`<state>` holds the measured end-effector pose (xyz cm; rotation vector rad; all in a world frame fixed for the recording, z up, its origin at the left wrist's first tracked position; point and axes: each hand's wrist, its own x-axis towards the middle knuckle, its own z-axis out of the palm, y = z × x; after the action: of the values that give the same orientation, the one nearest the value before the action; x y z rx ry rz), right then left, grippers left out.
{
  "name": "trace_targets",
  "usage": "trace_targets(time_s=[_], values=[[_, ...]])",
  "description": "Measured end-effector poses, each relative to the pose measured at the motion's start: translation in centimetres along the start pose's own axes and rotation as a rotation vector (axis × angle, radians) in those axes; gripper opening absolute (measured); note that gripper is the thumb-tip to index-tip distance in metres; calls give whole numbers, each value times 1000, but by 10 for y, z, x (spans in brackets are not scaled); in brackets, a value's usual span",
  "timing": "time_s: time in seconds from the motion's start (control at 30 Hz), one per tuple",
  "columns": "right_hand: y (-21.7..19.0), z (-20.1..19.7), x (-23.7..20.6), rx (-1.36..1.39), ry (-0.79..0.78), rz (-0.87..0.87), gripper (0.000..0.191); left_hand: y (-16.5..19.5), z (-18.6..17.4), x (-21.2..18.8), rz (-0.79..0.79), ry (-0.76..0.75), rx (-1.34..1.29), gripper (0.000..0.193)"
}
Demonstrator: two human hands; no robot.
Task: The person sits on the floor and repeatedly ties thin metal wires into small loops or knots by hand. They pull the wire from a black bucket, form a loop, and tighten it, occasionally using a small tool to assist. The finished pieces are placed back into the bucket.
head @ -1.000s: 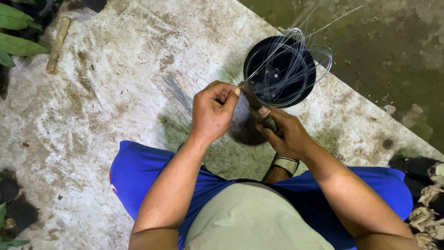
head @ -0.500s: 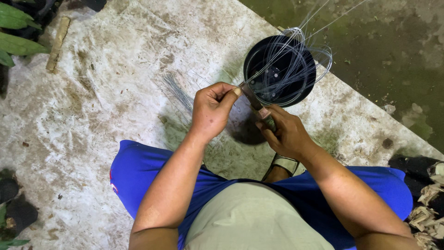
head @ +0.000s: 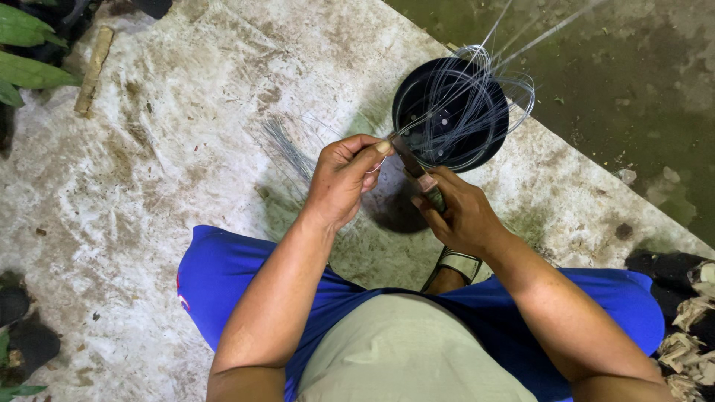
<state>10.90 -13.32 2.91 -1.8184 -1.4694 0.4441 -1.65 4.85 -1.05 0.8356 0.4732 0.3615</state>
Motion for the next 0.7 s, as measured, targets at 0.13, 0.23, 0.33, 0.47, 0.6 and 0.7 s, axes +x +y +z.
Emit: trace_targets(time_s=[0.13, 0.23, 0.33, 0.47, 0.6, 0.7], values=[[0, 1, -1, -25, -9, 33, 28, -3, -2, 1, 2, -27, -57, 13], [5, 1, -1, -101, -26, 111, 25, -2, -2, 2, -33, -26, -92, 14], [11, -1, -3, 283, -95, 59, 19, -1, -1, 2, -53, -63, -113, 14], [13, 3, -7, 370, -119, 56, 17, 1, -1, 1, -53, -91, -103, 15], [13, 1, -7, 316, -104, 59, 15, 2, 0, 0, -57, -94, -97, 15], [11, 0, -5, 243, -77, 43, 17, 2, 0, 0, -63, -103, -116, 15]])
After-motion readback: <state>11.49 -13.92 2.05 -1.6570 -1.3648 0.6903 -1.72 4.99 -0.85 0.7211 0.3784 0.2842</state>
